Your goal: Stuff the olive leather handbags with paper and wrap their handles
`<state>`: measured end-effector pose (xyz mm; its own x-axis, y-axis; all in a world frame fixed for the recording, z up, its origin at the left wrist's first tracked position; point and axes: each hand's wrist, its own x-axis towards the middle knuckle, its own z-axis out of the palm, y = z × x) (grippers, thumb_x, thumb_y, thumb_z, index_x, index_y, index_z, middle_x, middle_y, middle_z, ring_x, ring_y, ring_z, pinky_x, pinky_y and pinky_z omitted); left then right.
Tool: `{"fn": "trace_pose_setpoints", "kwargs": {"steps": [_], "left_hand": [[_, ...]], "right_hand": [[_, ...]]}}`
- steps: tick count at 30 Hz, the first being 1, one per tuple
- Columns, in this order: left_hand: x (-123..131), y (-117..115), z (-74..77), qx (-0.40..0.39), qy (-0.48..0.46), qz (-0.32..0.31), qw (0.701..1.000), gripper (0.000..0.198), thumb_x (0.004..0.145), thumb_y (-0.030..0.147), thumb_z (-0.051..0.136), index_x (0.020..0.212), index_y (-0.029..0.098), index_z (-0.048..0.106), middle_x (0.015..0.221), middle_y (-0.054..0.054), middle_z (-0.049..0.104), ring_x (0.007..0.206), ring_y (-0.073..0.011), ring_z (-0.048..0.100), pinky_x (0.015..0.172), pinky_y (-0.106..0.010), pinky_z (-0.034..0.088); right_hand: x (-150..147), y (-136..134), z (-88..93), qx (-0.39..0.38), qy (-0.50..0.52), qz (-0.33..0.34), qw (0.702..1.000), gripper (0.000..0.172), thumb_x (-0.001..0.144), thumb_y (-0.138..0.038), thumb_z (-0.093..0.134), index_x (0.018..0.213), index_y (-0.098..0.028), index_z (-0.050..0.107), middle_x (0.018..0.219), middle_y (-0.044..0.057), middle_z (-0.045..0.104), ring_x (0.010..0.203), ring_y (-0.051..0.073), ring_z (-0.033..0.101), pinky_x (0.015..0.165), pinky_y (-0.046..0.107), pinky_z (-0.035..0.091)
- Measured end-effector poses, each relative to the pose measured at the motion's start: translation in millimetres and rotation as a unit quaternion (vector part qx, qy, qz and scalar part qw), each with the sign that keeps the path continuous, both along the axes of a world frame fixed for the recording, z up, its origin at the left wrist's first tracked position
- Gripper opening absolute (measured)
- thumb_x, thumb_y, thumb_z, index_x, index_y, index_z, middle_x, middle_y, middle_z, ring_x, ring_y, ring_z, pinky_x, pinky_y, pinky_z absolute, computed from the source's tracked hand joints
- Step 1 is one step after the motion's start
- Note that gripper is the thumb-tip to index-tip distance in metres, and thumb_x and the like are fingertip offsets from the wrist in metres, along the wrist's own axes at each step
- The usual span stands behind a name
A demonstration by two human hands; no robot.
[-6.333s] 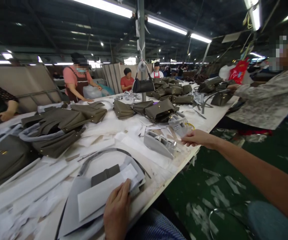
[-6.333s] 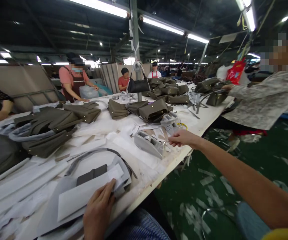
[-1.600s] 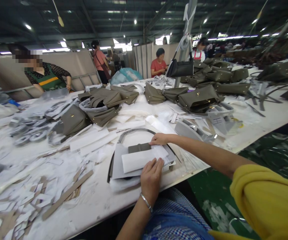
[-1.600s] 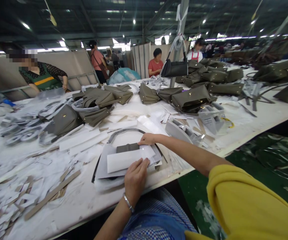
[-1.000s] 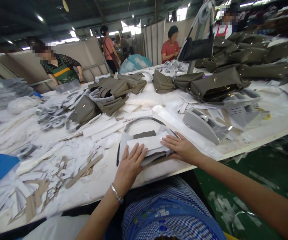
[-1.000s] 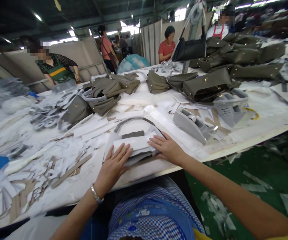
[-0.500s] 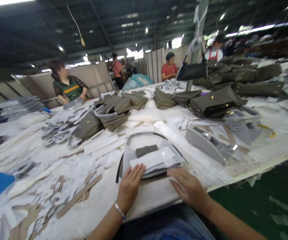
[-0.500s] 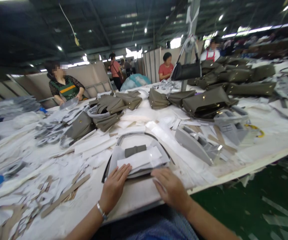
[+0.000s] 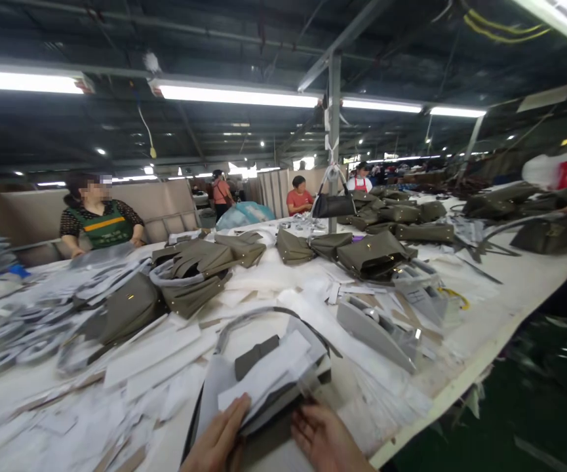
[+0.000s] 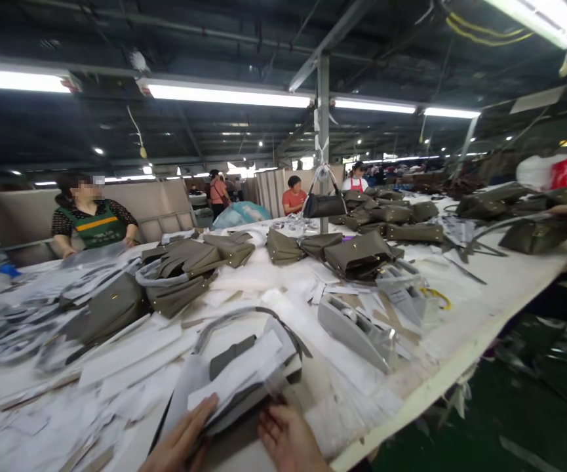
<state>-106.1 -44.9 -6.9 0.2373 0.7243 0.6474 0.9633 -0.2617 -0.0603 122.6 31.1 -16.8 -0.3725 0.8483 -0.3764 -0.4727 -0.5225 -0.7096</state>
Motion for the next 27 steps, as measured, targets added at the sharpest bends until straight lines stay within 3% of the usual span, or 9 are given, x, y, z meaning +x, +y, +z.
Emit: {"fn": "trace_pose_setpoints", "kwargs": {"steps": [6,12,15,17,18,20,22,24,27], "left_hand": [[10,-14,5.8,-0.004,-0.038,0.056,0.998,0.067,0.094,0.012,0.043,0.154,0.029,0.021,0.139,-0.002,0.058,0.122,-0.02,0.06,0.097,-0.034,0.056],[16,-18,-3.3,0.002,-0.045,0.098,0.994,0.069,0.093,0.025,0.051,0.155,0.021,0.021,0.148,-0.011,0.048,0.129,-0.0291,0.053,0.103,-0.045,0.047],[10,-16,-6.2,0.012,-0.054,0.11,0.992,0.069,0.094,0.022,0.049,0.155,0.023,0.017,0.147,-0.011,0.049,0.127,-0.0275,0.055,0.101,-0.043,0.048],[7,-14,-7.1,0.009,-0.074,0.116,0.99,0.069,0.095,0.021,0.049,0.156,0.024,0.016,0.147,-0.01,0.049,0.126,-0.0267,0.056,0.1,-0.041,0.049],[6,-13,-7.1,0.01,-0.087,0.122,0.989,0.069,0.095,0.021,0.049,0.156,0.024,0.016,0.147,-0.01,0.049,0.125,-0.0266,0.056,0.1,-0.041,0.05],[6,-13,-6.2,0.017,-0.112,0.139,0.984,0.07,0.095,0.021,0.051,0.156,0.025,0.017,0.147,-0.009,0.05,0.124,-0.027,0.058,0.099,-0.041,0.051],[7,-14,-4.7,0.028,-0.132,0.158,0.978,0.07,0.095,0.023,0.054,0.155,0.027,0.018,0.146,-0.009,0.051,0.121,-0.028,0.059,0.098,-0.042,0.052],[8,-15,-3.5,0.038,-0.153,0.175,0.972,0.071,0.094,0.025,0.057,0.155,0.028,0.02,0.145,-0.008,0.052,0.119,-0.0287,0.061,0.095,-0.043,0.054],[7,-16,-2.4,0.048,-0.175,0.183,0.966,0.073,0.093,0.027,0.059,0.155,0.029,0.02,0.145,-0.007,0.051,0.12,-0.0288,0.06,0.095,-0.043,0.054]], "right_hand": [[-40,-16,47.3,0.122,-0.044,0.136,0.982,0.034,0.055,-0.017,0.07,0.088,-0.021,0.07,0.085,0.001,0.072,0.097,0.026,0.063,0.094,0.041,0.047],[-60,-21,60.2,0.088,0.004,0.133,0.987,0.042,0.054,-0.012,0.065,0.096,-0.017,0.07,0.089,0.001,0.071,0.097,0.022,0.064,0.088,0.034,0.049],[-51,-11,58.6,0.175,-0.039,0.196,0.964,0.049,0.06,-0.015,0.065,0.109,-0.019,0.067,0.098,0.002,0.073,0.098,0.023,0.066,0.09,0.036,0.051],[-30,5,56.9,0.327,-0.149,0.257,0.897,0.048,0.07,-0.019,0.064,0.118,-0.022,0.065,0.104,0.003,0.073,0.098,0.023,0.068,0.09,0.037,0.052],[-15,17,56.4,0.419,-0.226,0.278,0.834,0.044,0.076,-0.021,0.062,0.12,-0.023,0.064,0.109,0.005,0.072,0.1,0.024,0.068,0.091,0.038,0.053],[22,48,56.6,0.585,-0.387,0.257,0.665,0.036,0.088,-0.023,0.055,0.122,-0.022,0.065,0.122,0.009,0.068,0.112,0.024,0.064,0.1,0.038,0.049],[59,83,57.5,0.631,-0.539,0.178,0.529,0.035,0.093,-0.022,0.049,0.126,-0.019,0.062,0.135,0.013,0.06,0.123,0.024,0.057,0.106,0.039,0.046],[90,117,57.2,0.612,-0.606,0.131,0.491,0.04,0.094,-0.019,0.047,0.132,-0.014,0.057,0.144,0.02,0.05,0.133,0.03,0.048,0.11,0.051,0.04],[117,149,51.2,0.596,-0.634,0.12,0.479,0.041,0.091,-0.014,0.046,0.131,-0.012,0.057,0.141,0.02,0.052,0.134,0.032,0.046,0.11,0.055,0.039]]}}
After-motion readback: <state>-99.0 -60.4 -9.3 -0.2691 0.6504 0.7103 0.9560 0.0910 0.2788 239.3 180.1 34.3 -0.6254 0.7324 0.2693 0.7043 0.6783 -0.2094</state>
